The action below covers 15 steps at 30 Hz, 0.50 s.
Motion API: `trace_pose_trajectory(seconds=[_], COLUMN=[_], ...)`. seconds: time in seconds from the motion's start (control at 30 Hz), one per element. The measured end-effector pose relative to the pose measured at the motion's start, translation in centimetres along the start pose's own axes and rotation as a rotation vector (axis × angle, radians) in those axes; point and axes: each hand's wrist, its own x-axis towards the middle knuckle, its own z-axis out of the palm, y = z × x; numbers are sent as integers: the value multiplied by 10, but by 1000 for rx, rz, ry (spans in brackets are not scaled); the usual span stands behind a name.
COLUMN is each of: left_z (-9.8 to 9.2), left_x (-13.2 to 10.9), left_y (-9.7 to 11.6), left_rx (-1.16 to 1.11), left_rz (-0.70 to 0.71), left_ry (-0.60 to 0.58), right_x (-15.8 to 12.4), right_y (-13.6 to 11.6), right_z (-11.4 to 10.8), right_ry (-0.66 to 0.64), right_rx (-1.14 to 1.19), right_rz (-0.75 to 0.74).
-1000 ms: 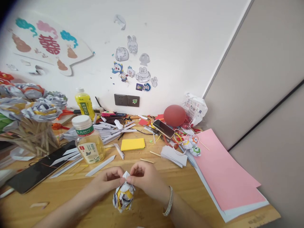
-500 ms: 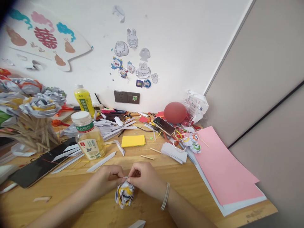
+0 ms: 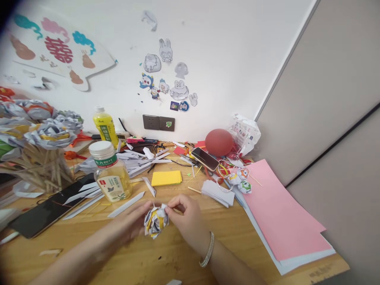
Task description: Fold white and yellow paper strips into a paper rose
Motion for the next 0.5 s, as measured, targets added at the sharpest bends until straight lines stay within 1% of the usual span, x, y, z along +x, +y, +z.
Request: trace_pose_trajectory(seconds=[0.03, 0.07, 0.1, 0.13, 0.17, 0.23, 0.3, 0.37, 0.5], left_z=[5, 10, 14, 17, 20, 22, 22, 22, 24], left_x=[-2, -4, -6, -8, -9, -9, -8, -7, -8], left_y=[-1, -2, -3, -4, -5, -6, -7, -6, -3], left_rx=[-71, -107, -109, -86, -24, 140, 290, 370, 431], left_rz=[-92, -138, -141, -118, -77, 32, 104, 133, 182], left_ry=[-108, -142, -126, -85, -18, 101, 152, 153, 175], right_x=[0, 0, 1, 1, 2, 3, 3, 1, -4], right_y=[1, 1, 1, 1, 0, -2, -4, -5, -2], right_z=[1, 2, 3, 3, 4, 3, 2, 2, 5], right_ry=[22, 25, 8, -18, -45, -89, -108, -82, 11], right_rx=[7, 0, -17, -41, -66, -114, -177, -313, -651], right_rz=[18, 34, 44, 48, 46, 29, 6, -79, -427])
